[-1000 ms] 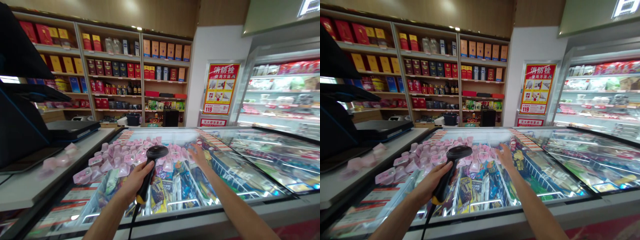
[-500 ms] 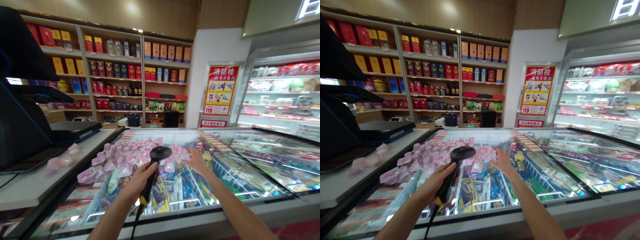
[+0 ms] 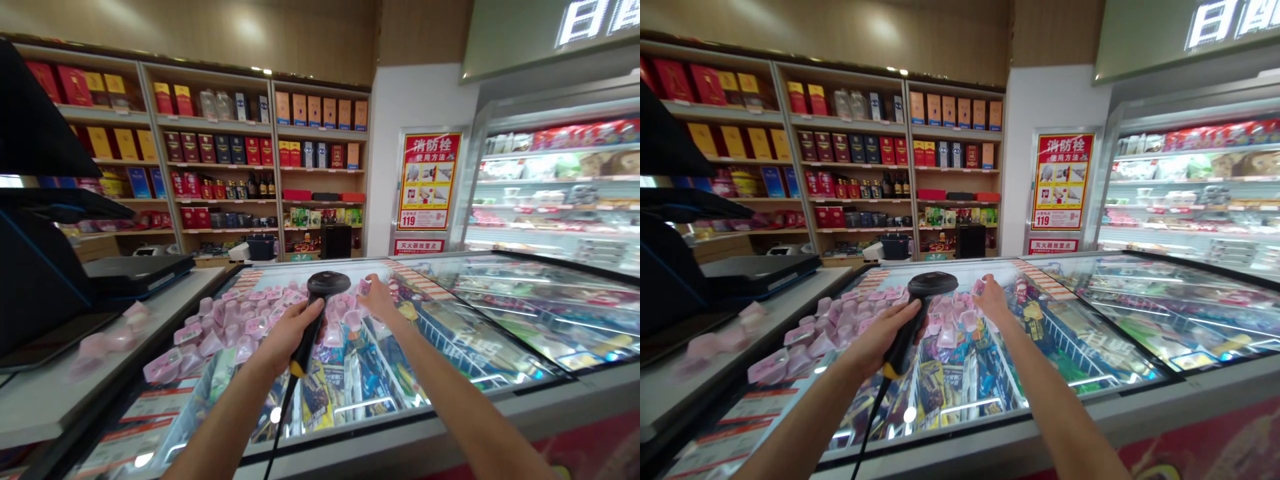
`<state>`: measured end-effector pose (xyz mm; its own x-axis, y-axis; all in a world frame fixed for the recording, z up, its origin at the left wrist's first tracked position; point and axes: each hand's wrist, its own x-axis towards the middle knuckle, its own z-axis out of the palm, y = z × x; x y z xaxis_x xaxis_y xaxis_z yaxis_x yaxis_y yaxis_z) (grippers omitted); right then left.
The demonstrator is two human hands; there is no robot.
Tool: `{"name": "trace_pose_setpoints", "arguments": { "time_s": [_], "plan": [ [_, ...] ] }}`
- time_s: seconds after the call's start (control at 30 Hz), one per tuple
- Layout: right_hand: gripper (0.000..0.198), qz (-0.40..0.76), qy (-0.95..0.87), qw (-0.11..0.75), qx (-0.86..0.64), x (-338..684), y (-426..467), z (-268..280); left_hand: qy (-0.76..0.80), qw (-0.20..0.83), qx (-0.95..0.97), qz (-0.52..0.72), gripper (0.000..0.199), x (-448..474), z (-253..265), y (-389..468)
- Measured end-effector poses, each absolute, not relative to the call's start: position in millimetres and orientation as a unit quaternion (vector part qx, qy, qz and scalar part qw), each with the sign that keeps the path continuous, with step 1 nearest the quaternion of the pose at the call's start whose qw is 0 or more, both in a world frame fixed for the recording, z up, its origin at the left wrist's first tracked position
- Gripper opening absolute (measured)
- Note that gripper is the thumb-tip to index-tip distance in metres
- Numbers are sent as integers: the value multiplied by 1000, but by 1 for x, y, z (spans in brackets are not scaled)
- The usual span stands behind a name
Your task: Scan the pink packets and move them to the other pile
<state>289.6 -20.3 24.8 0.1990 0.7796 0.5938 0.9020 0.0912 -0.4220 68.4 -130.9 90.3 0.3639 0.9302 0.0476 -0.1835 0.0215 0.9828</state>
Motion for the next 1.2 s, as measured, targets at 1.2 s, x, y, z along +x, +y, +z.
{"name": "trace_pose_setpoints", "arguments": {
  "time_s": [1.2],
  "plan": [
    [47, -165, -473, 382, -777, 407, -38, -30, 368, 610, 528, 463, 30, 107, 57, -115]
  ]
}}
